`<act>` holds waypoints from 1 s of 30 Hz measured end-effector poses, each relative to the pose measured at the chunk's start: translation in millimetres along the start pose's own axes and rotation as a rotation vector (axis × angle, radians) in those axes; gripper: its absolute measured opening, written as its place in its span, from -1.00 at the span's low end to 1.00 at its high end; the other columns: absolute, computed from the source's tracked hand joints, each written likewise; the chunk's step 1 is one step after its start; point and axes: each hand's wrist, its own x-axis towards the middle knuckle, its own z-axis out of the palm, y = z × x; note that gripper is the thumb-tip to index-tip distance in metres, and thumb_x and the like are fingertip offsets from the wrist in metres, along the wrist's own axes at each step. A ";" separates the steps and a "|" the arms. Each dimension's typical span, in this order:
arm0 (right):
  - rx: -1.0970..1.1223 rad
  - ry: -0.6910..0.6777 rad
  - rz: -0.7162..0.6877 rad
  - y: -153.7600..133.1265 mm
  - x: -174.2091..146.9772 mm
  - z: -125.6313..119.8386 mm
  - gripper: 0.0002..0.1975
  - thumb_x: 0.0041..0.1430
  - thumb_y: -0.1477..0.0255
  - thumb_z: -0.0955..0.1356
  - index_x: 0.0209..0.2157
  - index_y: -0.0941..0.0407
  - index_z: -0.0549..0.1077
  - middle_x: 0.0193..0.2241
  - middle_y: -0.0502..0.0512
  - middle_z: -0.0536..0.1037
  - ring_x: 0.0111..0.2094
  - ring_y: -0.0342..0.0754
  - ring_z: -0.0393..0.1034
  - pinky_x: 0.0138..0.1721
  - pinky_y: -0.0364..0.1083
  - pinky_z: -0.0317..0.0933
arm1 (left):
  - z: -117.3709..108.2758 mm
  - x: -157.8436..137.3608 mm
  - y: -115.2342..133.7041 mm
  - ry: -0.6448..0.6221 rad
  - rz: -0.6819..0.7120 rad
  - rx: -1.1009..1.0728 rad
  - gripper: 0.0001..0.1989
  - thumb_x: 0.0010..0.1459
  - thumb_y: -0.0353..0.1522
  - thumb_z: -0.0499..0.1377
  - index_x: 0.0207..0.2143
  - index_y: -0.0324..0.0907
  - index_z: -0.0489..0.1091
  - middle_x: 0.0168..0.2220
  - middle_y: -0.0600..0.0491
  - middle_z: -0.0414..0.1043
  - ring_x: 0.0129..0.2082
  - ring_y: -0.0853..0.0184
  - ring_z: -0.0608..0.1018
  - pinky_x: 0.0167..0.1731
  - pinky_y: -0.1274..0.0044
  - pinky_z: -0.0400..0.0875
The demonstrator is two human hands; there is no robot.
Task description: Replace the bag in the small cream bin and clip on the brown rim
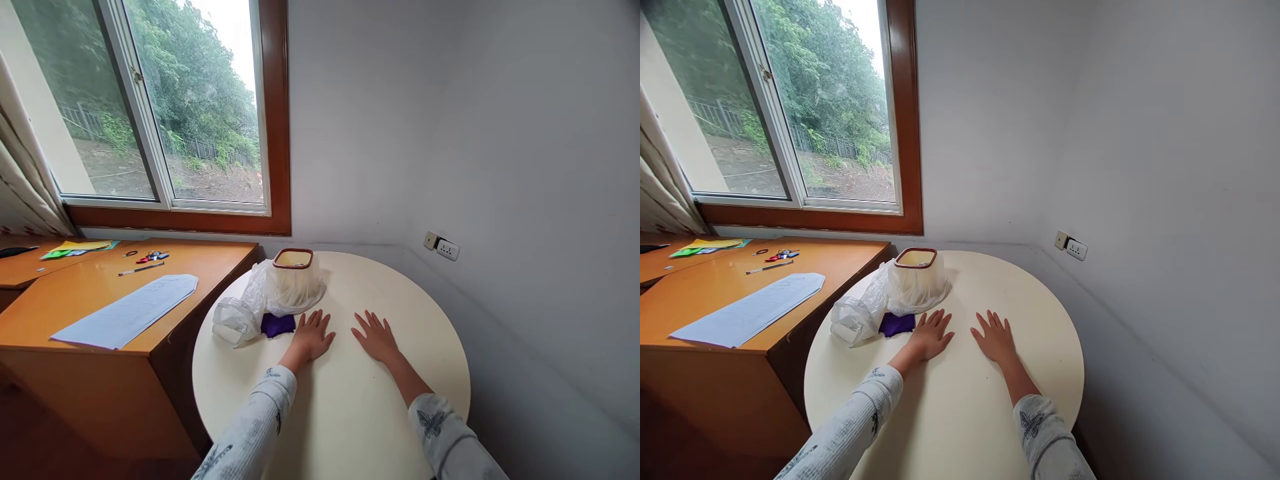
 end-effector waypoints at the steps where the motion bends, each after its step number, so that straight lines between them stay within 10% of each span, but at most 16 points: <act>1: -0.002 -0.001 0.000 0.1 -0.2 -0.1 -0.36 0.14 -0.03 -0.12 0.22 -0.13 -0.16 0.27 -0.01 -0.19 0.26 -0.05 -0.40 0.18 0.09 -0.51 | 0.1 -0.1 0.0 0.001 0.001 -0.001 -0.37 0.19 -0.05 -0.28 0.23 -0.16 -0.10 0.28 -0.07 -0.19 0.26 0.15 -0.09 0.16 0.19 -0.29; 30: -0.016 -0.007 0.015 -3.9 -3.1 -4.8 -0.38 0.17 0.00 -0.12 0.22 -0.12 -0.14 0.27 -0.03 -0.18 0.26 -0.04 -0.39 0.19 0.08 -0.51 | 0.4 -1.7 -1.6 0.069 0.026 -0.044 -0.40 0.18 -0.07 -0.22 0.20 -0.14 -0.03 0.26 -0.09 -0.11 0.25 0.14 -0.05 0.17 0.19 -0.26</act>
